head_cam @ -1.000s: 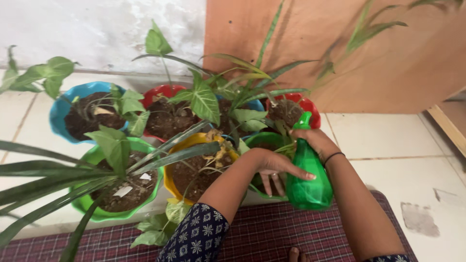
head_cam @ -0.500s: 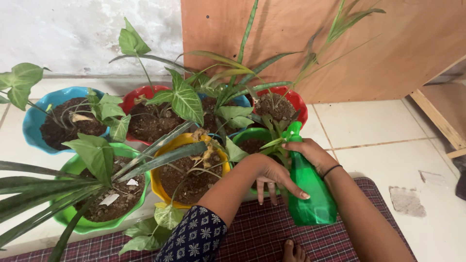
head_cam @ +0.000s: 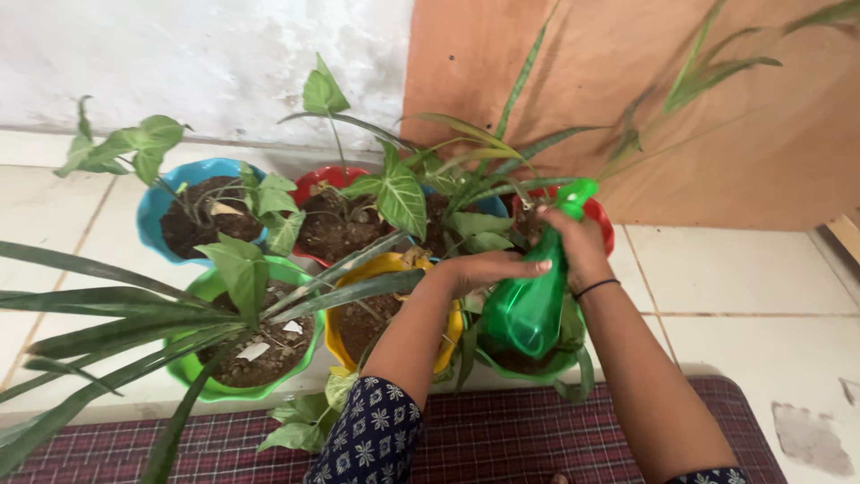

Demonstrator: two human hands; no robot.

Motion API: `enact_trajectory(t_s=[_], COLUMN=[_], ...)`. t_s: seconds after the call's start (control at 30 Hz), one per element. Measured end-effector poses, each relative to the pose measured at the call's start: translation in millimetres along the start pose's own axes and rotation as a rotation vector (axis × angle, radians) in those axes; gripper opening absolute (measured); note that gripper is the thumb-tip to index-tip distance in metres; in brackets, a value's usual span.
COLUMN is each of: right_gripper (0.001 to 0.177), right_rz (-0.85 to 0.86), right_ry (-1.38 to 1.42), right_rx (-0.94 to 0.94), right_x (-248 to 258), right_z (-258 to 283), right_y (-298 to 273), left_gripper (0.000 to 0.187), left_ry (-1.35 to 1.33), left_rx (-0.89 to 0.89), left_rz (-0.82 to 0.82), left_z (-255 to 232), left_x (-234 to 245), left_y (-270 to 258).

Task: The person sits on a mat and uses a green spray bottle to mist several potted plants arranged on the floor. The person sprays the leaves and soil of each plant in turn, moving the bottle from one pot to the next.

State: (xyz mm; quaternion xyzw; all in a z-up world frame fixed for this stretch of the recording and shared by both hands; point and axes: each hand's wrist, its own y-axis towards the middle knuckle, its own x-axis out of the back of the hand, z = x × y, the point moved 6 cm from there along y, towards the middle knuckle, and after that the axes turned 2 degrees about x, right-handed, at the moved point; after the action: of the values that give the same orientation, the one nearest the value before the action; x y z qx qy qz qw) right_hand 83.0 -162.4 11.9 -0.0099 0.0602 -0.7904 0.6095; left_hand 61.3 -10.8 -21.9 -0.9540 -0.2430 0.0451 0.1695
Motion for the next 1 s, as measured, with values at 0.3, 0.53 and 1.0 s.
enact_trajectory(t_s=[0.3,0.53,1.0], right_gripper=[0.030,0.044,0.029], right_rz=[0.175,0.313,0.438], right_ry=[0.121,-0.149,-0.230], right_rx=[-0.021,0.078,0.236], right_x=[-44.6,-98.7,-263.0], right_z=[121.1,141.1,95.7], right_y=[-14.0,-16.5,-18.6], left_gripper=[0.088,0.091,0.102], left_ry=[-0.541,-0.576,-0.846], left_rx=[-0.369,-0.334,-0.268], left_rz=[0.220,0.180,-0.320], left_z=[-53.6,-35.9,63.7], left_x=[4.8,21.9,129.5], left_y=[-10.1,-20.0,-133.3])
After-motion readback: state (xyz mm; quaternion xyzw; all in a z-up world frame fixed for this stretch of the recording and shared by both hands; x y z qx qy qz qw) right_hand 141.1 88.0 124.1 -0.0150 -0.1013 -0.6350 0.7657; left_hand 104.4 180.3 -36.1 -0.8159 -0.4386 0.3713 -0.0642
